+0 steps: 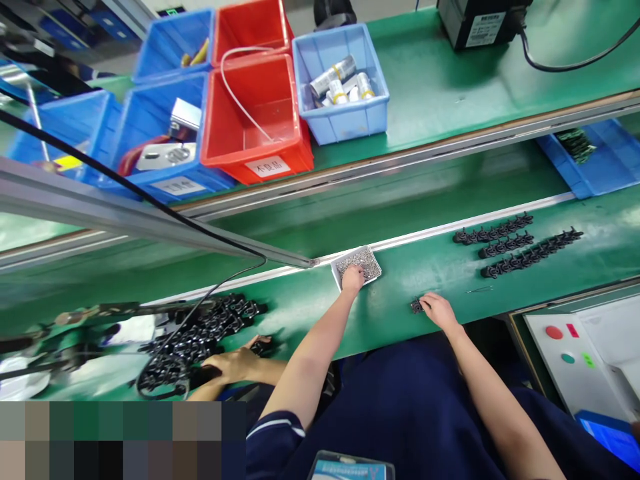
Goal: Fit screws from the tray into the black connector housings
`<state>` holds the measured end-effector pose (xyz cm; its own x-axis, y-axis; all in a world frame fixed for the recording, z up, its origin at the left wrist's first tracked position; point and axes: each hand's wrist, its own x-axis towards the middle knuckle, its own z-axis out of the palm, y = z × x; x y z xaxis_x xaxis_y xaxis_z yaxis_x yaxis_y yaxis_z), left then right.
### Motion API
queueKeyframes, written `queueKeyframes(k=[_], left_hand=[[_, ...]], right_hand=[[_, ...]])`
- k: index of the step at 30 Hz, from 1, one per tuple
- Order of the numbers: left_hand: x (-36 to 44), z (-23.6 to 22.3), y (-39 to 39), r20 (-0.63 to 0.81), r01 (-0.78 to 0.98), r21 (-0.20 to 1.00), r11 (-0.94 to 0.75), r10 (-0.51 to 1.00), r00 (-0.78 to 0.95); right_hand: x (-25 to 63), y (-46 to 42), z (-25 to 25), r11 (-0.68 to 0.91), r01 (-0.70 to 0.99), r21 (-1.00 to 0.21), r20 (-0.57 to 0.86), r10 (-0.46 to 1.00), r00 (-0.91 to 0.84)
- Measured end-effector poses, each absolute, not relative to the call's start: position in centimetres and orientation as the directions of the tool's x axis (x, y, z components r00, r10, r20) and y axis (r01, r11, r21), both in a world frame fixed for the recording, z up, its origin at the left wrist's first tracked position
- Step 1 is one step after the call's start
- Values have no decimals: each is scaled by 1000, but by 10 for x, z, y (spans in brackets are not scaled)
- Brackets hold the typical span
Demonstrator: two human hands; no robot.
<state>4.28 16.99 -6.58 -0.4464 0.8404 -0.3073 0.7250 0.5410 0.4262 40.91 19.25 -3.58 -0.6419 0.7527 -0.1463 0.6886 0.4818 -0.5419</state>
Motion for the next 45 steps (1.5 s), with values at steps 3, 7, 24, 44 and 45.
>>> queueKeyframes(k=[3, 7, 24, 44, 45], left_hand=[[49, -55, 161, -142, 638, 596, 489, 845, -515], [83, -39, 134, -96, 468, 801, 374, 852, -515], [236, -35, 44, -314, 463, 858, 225, 941, 125], [239, -72, 87, -221, 632, 747, 205, 974, -54], [239, -71, 87, -222, 633, 747, 204, 974, -52]], right_hand=[[407, 193, -34, 551, 673, -494, -140, 713, -687], [405, 196, -34, 580, 627, -519, -152, 659, -736], [424, 86, -6, 303, 600, -741, -187, 764, -617], [393, 104, -56, -213, 541, -813, -347, 924, -158], [391, 105, -57, -233, 537, -811, -365, 918, -152]])
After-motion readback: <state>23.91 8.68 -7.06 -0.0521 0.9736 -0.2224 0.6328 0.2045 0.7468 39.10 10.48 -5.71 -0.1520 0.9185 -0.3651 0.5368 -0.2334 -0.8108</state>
